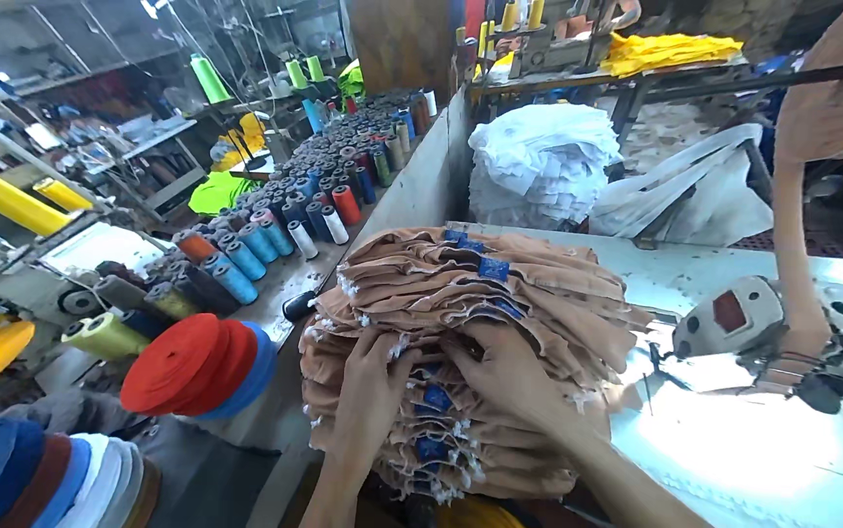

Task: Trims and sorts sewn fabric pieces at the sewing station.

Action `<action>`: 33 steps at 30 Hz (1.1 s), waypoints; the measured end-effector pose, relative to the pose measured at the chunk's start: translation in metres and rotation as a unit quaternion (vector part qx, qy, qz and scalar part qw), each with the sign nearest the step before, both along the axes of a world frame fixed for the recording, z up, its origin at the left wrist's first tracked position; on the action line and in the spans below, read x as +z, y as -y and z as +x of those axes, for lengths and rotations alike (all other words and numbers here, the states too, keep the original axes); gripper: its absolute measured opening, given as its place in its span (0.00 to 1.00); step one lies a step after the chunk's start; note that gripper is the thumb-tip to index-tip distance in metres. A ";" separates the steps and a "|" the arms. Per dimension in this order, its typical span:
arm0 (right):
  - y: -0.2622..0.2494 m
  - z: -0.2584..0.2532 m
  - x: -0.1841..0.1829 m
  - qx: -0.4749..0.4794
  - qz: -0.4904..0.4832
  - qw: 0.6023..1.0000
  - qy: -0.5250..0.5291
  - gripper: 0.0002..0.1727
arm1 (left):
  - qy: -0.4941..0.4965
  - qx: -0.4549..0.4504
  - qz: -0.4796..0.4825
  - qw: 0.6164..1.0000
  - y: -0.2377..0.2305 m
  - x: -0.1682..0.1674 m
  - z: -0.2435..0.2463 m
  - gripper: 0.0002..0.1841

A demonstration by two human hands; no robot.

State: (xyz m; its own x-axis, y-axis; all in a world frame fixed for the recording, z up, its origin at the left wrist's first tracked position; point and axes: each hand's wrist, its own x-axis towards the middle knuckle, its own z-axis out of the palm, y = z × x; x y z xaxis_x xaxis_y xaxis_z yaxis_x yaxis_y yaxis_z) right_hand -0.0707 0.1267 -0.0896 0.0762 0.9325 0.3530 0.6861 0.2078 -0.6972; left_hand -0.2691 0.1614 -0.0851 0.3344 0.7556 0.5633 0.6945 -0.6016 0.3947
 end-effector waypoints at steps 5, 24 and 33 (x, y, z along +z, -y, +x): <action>0.000 0.000 0.002 0.008 -0.029 0.999 0.034 0.15 | -0.020 0.026 0.014 0.999 -0.007 -0.001 0.009 0.12; 0.004 -0.030 -0.016 -0.047 0.174 0.946 0.270 0.12 | -0.012 0.067 -0.001 0.998 0.018 -0.009 -0.053 0.10; 0.010 -0.019 -0.013 -0.029 0.130 0.963 0.234 0.18 | -0.060 0.082 -0.075 0.992 0.011 -0.020 -0.027 0.10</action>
